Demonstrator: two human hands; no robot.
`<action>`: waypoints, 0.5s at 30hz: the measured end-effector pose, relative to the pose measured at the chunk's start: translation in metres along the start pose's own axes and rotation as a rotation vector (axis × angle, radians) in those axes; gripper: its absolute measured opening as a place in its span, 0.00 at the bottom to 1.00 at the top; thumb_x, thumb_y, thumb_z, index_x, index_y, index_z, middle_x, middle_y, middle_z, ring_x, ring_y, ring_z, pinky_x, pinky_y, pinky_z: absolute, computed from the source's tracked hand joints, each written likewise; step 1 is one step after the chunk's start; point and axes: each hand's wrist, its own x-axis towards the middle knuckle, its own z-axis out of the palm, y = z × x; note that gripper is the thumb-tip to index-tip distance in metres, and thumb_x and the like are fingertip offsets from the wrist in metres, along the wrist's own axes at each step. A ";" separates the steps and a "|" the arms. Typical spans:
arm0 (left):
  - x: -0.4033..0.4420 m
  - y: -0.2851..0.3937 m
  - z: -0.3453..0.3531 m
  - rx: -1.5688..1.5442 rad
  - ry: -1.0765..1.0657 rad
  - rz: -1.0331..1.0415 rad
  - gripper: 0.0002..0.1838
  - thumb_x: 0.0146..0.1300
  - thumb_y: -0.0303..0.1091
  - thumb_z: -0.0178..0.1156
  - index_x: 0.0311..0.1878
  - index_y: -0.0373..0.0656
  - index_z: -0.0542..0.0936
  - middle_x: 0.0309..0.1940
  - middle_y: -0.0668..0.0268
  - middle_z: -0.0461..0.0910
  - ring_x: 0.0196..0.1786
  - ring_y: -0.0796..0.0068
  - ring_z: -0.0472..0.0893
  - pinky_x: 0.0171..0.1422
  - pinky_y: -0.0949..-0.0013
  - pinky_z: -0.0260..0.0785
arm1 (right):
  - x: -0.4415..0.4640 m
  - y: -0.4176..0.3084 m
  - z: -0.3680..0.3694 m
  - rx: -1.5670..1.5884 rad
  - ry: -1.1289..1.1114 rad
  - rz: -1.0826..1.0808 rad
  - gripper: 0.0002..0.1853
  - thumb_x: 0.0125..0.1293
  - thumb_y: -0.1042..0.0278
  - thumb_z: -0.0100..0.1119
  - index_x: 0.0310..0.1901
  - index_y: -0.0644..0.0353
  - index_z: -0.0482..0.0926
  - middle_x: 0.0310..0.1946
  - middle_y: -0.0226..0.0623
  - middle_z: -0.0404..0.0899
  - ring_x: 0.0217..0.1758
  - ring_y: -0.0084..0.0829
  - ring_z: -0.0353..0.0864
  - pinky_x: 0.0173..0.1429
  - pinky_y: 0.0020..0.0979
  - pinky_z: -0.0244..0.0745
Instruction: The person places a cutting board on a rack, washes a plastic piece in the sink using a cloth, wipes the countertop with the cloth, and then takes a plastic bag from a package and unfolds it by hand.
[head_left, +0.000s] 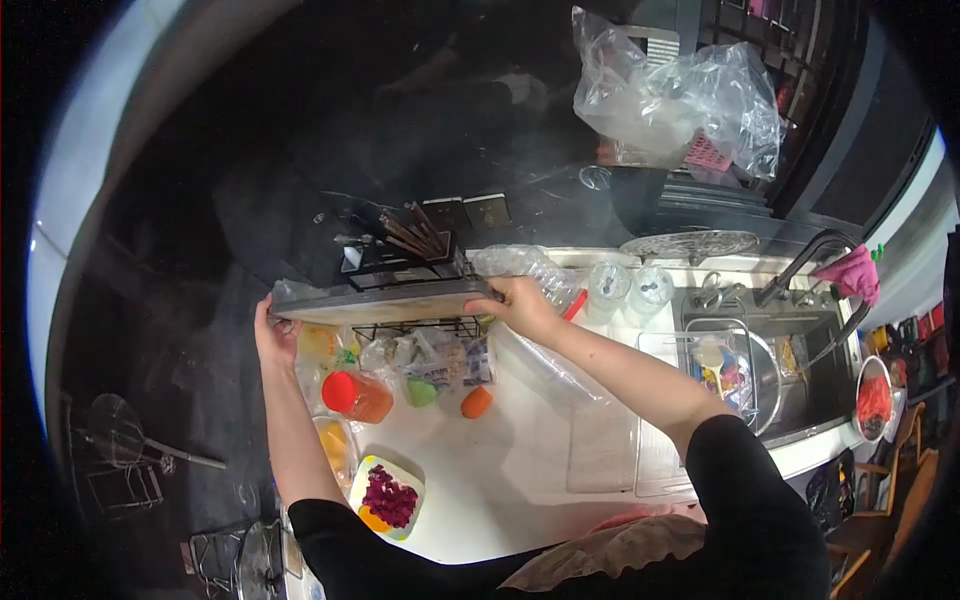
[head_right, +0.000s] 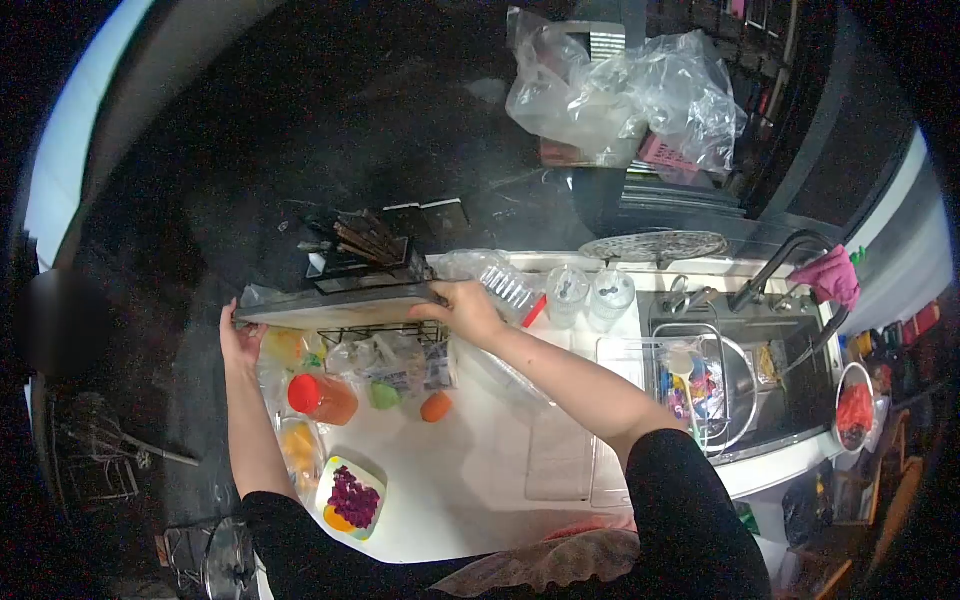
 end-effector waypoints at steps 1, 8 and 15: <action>0.001 -0.005 -0.002 0.001 0.041 0.012 0.22 0.54 0.44 0.67 0.51 0.48 0.77 0.53 0.65 0.74 0.54 0.66 0.70 0.60 0.55 0.66 | 0.001 0.000 0.002 -0.048 -0.054 0.011 0.27 0.56 0.41 0.69 0.36 0.63 0.83 0.25 0.52 0.80 0.30 0.50 0.81 0.37 0.41 0.75; 0.038 -0.049 -0.048 -0.033 0.065 0.036 0.32 0.59 0.42 0.68 0.64 0.45 0.68 0.60 0.61 0.69 0.61 0.61 0.69 0.66 0.58 0.65 | 0.003 0.016 0.033 -0.197 -0.157 -0.119 0.27 0.62 0.40 0.62 0.38 0.63 0.82 0.26 0.54 0.80 0.33 0.55 0.82 0.39 0.48 0.76; 0.014 -0.067 -0.004 0.572 0.358 0.360 0.48 0.63 0.41 0.65 0.78 0.41 0.46 0.76 0.53 0.50 0.73 0.55 0.61 0.75 0.58 0.58 | -0.023 0.009 0.008 -0.415 -0.124 -0.037 0.30 0.60 0.44 0.64 0.57 0.58 0.78 0.40 0.48 0.82 0.47 0.47 0.81 0.45 0.44 0.79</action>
